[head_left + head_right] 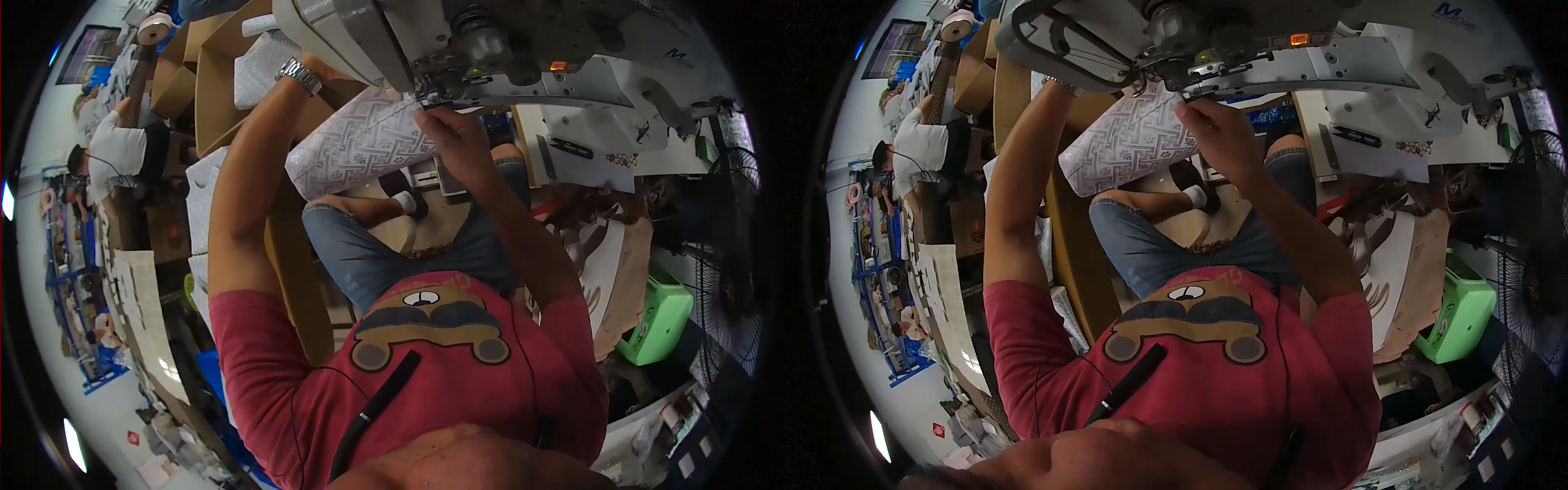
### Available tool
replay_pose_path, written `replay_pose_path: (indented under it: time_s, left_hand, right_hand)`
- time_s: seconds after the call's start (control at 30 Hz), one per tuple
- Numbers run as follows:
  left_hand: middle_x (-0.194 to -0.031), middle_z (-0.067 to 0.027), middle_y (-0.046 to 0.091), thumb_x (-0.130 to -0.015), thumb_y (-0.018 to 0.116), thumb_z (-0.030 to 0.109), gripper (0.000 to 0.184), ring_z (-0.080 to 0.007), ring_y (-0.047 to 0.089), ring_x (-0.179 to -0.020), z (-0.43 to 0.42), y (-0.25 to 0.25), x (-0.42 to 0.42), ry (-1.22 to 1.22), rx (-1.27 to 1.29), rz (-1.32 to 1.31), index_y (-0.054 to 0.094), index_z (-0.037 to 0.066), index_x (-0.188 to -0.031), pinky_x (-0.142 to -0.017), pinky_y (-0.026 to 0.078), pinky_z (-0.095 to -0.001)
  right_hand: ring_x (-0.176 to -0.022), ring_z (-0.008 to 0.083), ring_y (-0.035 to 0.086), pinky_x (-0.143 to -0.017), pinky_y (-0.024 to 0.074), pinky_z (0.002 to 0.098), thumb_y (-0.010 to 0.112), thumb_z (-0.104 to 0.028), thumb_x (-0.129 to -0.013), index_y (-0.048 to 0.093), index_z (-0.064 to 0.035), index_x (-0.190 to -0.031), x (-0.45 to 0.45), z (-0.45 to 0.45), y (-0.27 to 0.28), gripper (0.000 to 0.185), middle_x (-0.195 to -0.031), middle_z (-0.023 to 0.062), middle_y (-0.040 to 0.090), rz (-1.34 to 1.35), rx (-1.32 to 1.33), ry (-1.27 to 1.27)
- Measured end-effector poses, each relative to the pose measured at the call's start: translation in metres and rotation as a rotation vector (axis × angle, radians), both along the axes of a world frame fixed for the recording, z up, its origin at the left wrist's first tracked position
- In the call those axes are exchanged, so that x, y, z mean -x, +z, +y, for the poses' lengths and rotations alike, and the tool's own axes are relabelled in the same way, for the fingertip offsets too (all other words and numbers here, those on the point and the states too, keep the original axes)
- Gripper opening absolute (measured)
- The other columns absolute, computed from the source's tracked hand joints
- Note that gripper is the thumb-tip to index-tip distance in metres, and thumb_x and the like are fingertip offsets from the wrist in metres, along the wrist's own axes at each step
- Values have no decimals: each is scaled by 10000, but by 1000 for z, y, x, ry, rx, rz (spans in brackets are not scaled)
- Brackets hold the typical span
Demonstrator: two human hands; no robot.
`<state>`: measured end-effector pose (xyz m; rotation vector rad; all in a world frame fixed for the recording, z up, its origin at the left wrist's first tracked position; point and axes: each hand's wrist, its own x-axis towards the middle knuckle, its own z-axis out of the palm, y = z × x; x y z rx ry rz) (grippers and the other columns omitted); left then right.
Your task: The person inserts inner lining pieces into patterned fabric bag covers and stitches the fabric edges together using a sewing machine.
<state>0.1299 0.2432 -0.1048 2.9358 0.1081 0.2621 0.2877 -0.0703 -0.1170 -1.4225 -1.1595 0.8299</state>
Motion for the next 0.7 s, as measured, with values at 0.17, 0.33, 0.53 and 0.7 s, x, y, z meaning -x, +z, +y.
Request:
replay_pose_path:
  time_s: [0.17, 0.33, 0.53, 0.7]
  left_hand:
    - [-1224, -131, 717, -954, 716, 294, 427, -232, 664, -1089, -7, 17, 31, 46, 125, 159, 658, 61, -1307, -960, 532, -392]
    - [-1217, -135, 717, -989, 670, 280, 413, -245, 667, -1067, -23, 30, 33, 77, 247, 302, 636, 55, -1334, -953, 529, -387]
    - [-1208, -139, 718, -1031, 615, 264, 398, -262, 670, -1041, -82, 75, -5, 187, 309, 401, 611, 49, -1366, -946, 525, -381]
    - [-1304, -157, 674, -1047, 602, 289, 497, -244, 634, -1120, -131, 101, 52, 343, 646, 43, 514, 60, -1480, -979, 501, -382]
  right_hand:
    - [-713, 32, 482, -637, 413, 244, 684, -303, -1021, 749, -22, -1069, 6, -4, 10, 293, -709, -38, 584, 121, 54, -31]
    - [-586, 110, 527, -570, 425, 330, 687, -391, -993, 740, -38, -919, 9, -1, 7, 364, -632, 54, 597, 148, 33, -96]
    - [-578, 131, 558, -570, 432, 346, 731, -451, -951, 768, 12, -946, 9, 7, 10, 465, -641, 60, 630, 139, 1, -151]
    - [-580, 115, 550, -564, 427, 333, 740, -470, -949, 781, 10, -947, 5, 6, 19, 481, -649, 42, 637, 125, 114, -115]
